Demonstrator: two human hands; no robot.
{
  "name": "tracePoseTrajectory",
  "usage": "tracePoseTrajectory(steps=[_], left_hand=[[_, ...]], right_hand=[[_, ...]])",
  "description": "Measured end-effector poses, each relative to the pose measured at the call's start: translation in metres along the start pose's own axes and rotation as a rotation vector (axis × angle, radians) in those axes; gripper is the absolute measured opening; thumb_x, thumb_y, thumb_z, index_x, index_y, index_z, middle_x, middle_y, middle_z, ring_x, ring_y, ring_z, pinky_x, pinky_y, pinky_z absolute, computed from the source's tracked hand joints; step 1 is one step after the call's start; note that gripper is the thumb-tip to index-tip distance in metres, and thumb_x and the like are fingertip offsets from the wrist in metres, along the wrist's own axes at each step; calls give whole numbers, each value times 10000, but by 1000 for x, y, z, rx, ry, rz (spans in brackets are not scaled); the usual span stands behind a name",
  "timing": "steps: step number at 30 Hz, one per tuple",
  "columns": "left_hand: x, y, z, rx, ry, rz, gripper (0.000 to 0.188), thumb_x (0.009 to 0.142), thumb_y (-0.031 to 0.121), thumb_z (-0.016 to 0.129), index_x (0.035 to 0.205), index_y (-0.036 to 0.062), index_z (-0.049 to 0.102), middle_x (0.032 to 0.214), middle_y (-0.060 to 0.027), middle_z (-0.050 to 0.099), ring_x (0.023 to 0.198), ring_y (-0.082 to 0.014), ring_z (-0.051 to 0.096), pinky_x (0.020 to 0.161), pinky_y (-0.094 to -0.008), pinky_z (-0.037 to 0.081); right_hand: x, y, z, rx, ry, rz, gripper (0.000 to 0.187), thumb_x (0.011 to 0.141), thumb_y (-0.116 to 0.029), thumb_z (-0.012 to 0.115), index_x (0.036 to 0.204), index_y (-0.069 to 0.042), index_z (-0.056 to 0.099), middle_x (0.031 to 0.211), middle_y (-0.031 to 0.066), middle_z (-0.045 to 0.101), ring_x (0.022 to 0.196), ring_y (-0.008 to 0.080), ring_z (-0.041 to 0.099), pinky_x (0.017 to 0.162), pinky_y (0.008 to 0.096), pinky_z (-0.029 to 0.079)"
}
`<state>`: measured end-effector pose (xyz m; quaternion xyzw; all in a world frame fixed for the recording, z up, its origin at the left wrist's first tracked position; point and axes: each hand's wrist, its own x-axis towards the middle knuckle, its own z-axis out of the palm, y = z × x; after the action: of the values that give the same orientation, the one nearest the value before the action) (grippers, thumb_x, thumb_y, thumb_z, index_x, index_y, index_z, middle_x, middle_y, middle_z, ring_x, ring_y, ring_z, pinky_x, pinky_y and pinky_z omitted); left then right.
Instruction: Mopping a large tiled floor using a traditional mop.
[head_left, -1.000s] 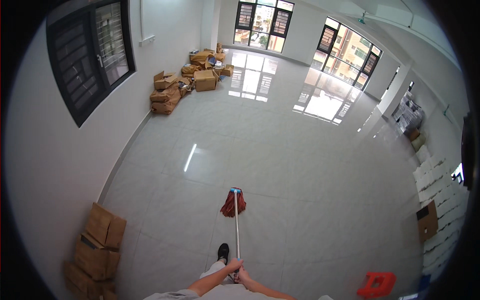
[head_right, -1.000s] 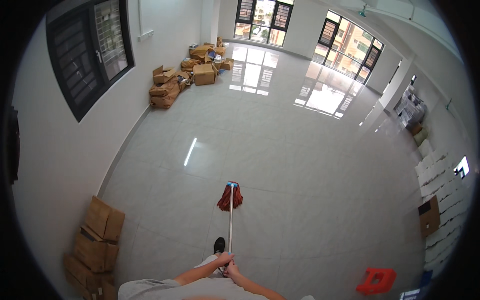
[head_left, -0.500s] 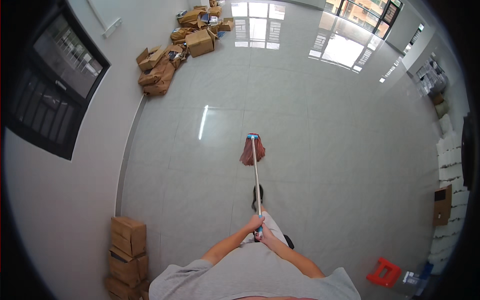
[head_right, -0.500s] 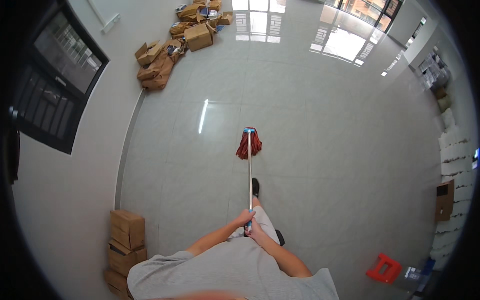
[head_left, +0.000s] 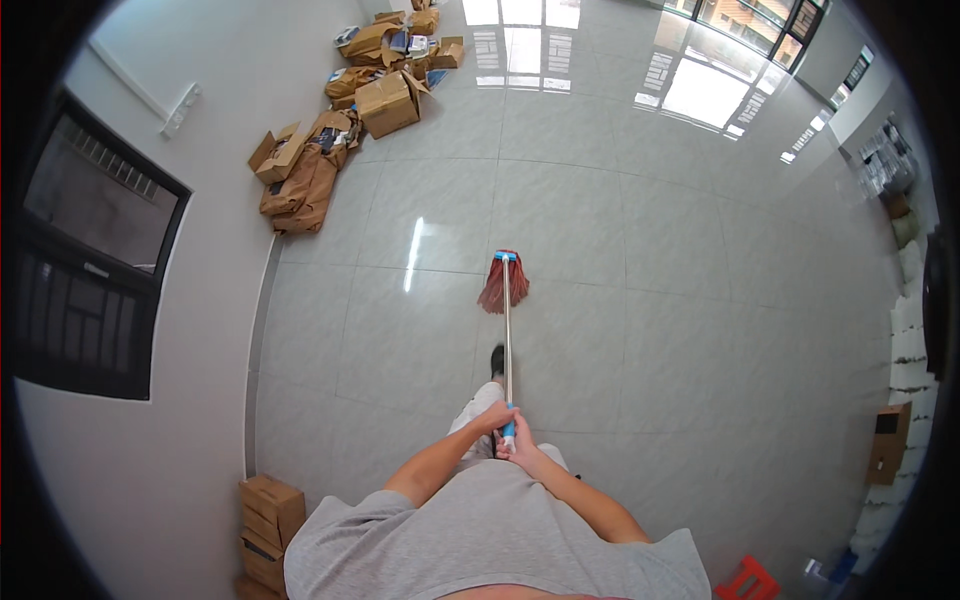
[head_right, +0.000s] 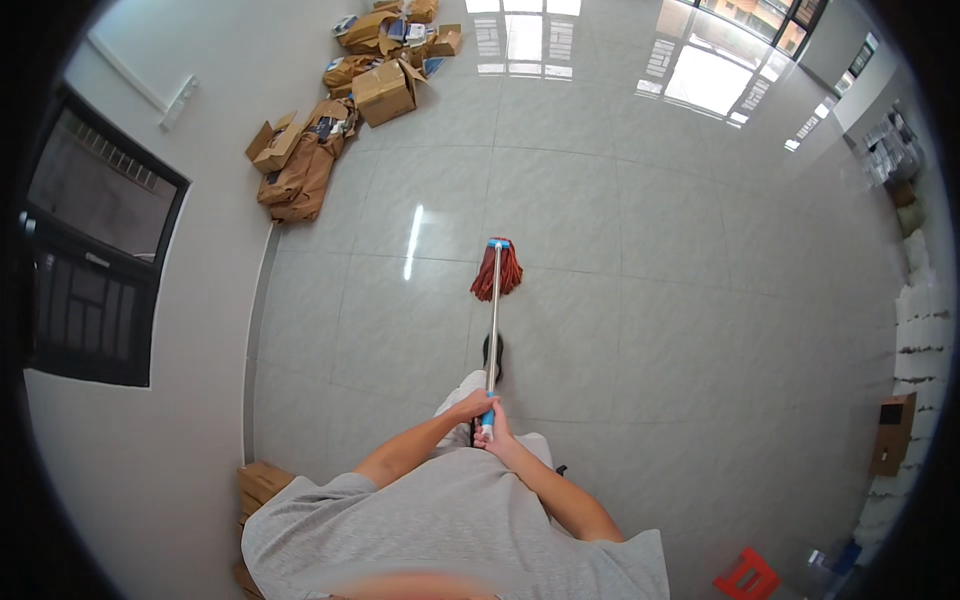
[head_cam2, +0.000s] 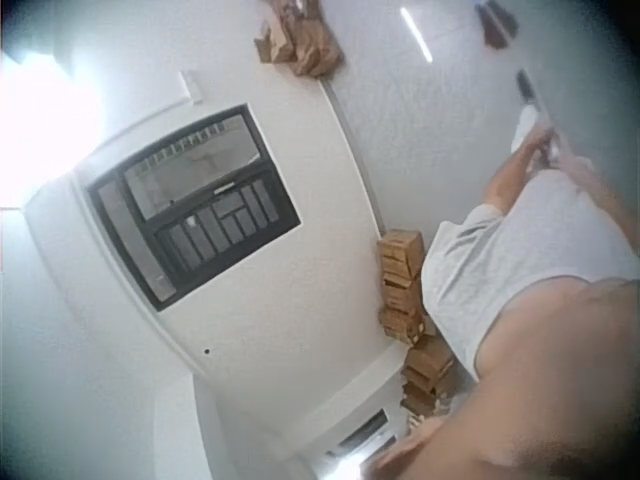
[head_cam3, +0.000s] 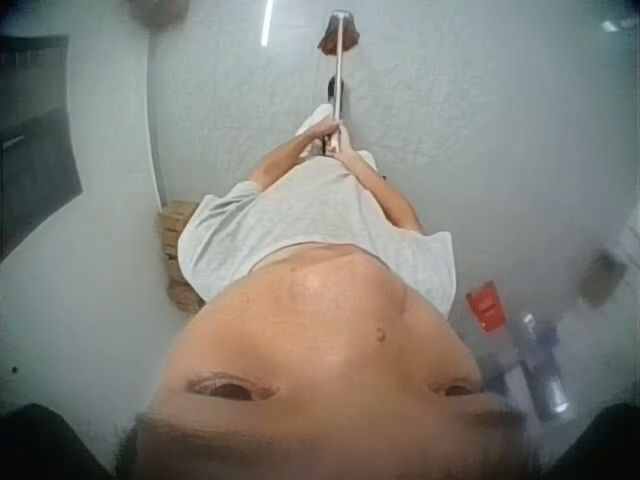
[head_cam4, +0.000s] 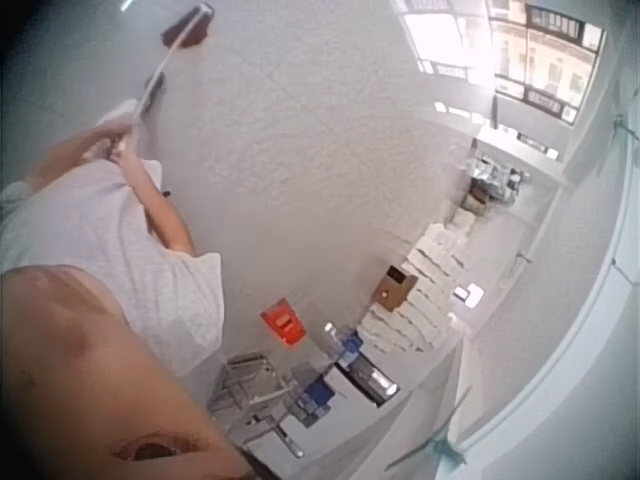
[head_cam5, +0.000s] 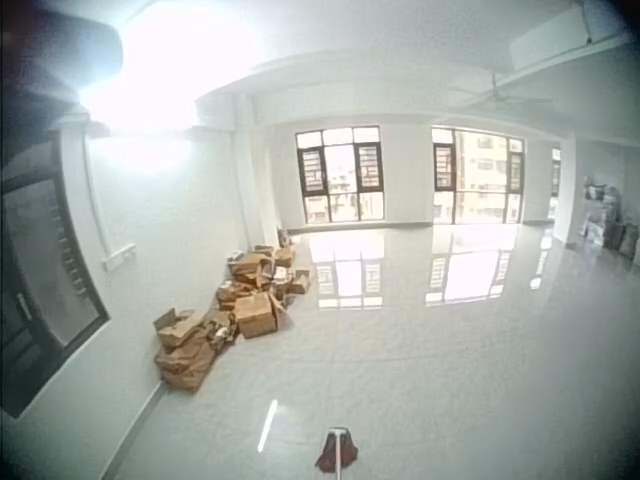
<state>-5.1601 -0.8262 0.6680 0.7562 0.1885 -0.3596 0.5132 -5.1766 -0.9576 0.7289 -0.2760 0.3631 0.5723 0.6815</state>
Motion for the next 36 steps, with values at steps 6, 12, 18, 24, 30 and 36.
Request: tracePoseTrajectory(steps=[6, 12, 18, 24, 30, 36], left_hand=[[181, 85, -121, -233, -29, 88, 297, 836, 274, 563, 752, -9, 593, 651, -47, 553, 577, -144, 527, 496, -341, 440], [315, 233, -258, -288, -124, 16, 298, 845, 267, 545, 726, -1, 596, 664, -53, 582, 552, -134, 527, 464, -313, 433], [413, 359, -371, -467, -193, 0, 320, 863, 291, 539, 757, -1, 616, 719, -78, 630, 573, -168, 568, 484, -313, 468], [559, 465, -508, -516, -174, -103, 307, 861, 283, 552, 799, -11, 612, 717, -82, 627, 588, -182, 596, 477, -308, 483], [679, 589, -632, -588, -152, -147, 271, 864, 249, 560, 830, -16, 601, 734, -98, 624, 606, -204, 607, 504, -323, 482], [743, 688, -720, -663, -158, -178, 256, 872, 214, 564, 913, -39, 579, 763, -113, 617, 642, -224, 622, 536, -345, 505]], right_hand=[[68, -216, 83, 25, 53, 7, 489, 882, -619, 482, 852, -132, 506, 572, 46, 462, 461, 154, 442, 401, 271, 339], [103, -415, 173, 31, 186, -133, 396, 897, -531, 568, 835, -141, 544, 612, -11, 466, 496, 96, 437, 427, 237, 322], [142, -587, 246, -89, 297, -205, 397, 887, -508, 617, 879, -131, 495, 625, -18, 442, 494, 90, 396, 438, 232, 304], [199, -787, 340, -140, 241, -206, 378, 907, -500, 591, 908, -136, 491, 629, -13, 437, 483, 84, 389, 409, 229, 270], [229, -970, 435, -83, 252, -300, 332, 930, -441, 578, 890, -124, 486, 655, -2, 456, 479, 83, 394, 389, 236, 269], [240, -1093, 507, -130, 278, -375, 243, 925, -330, 588, 903, -103, 504, 704, 5, 481, 485, 84, 421, 378, 235, 266]])
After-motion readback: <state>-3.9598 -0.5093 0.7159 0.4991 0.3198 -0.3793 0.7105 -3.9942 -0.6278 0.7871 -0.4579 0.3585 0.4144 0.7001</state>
